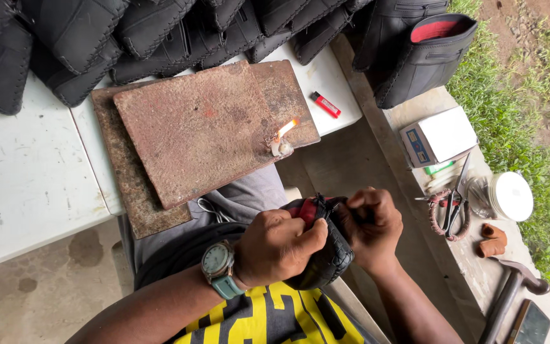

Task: The person sews the edges of black leather wallets with red interiors using a needle and thread. They repeatedly pick up wallets from a pile, stitch the seams, and place the finished items back on the table.

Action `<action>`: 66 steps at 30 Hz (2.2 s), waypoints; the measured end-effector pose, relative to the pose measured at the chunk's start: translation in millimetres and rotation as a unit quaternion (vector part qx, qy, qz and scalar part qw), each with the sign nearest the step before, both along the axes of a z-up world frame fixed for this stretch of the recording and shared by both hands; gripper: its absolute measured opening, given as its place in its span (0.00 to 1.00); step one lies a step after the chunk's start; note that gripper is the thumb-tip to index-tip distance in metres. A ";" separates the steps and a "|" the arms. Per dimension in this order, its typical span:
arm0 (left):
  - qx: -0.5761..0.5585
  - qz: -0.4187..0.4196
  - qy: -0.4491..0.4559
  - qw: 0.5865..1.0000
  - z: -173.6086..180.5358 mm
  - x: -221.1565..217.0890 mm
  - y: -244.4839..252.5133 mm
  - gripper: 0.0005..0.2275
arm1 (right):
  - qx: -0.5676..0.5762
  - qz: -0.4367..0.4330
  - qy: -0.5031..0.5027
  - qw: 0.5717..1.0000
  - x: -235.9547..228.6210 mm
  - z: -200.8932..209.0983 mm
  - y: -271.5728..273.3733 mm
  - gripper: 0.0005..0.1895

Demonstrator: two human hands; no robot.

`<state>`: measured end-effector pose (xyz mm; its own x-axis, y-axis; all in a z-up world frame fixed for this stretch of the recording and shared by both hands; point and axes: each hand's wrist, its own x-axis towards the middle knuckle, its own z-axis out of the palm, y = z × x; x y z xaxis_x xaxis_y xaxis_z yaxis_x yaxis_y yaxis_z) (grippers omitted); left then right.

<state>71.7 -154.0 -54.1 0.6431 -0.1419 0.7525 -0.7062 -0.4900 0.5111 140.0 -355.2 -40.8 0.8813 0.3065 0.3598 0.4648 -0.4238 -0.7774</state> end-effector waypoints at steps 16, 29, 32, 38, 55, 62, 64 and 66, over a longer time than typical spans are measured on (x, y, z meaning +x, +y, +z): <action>-0.006 -0.041 -0.003 0.999 -29.4 -9.8 27.0 0.13 | 0.012 0.235 0.195 0.952 23.4 4.0 -9.9 0.21; -0.106 -0.012 0.056 0.993 -44.5 -6.6 18.5 0.10 | 0.032 0.312 0.343 0.885 43.6 -15.6 -3.1 0.19; -0.114 0.011 0.055 0.992 -44.8 -3.2 18.1 0.10 | 0.119 0.308 0.372 0.868 52.0 -33.8 -6.8 0.21; -0.220 0.050 0.155 0.962 -40.5 6.5 7.3 0.07 | 0.258 0.189 0.391 0.863 55.0 -67.7 2.7 0.15; -0.276 0.047 0.208 0.937 -41.3 42.4 14.1 0.13 | 0.267 0.028 0.485 0.832 87.2 -45.4 56.1 0.12; -0.308 0.060 0.217 0.924 -48.5 54.6 17.7 0.12 | 0.269 0.008 0.512 0.816 97.0 -47.0 69.1 0.10; -0.317 0.062 0.221 0.920 -47.8 58.5 18.0 0.12 | 0.257 0.002 0.523 0.813 101.6 -44.3 72.6 0.09; -0.328 0.067 0.222 0.916 -48.2 62.0 17.5 0.12 | 0.238 0.001 0.535 0.811 108.5 -42.2 74.9 0.09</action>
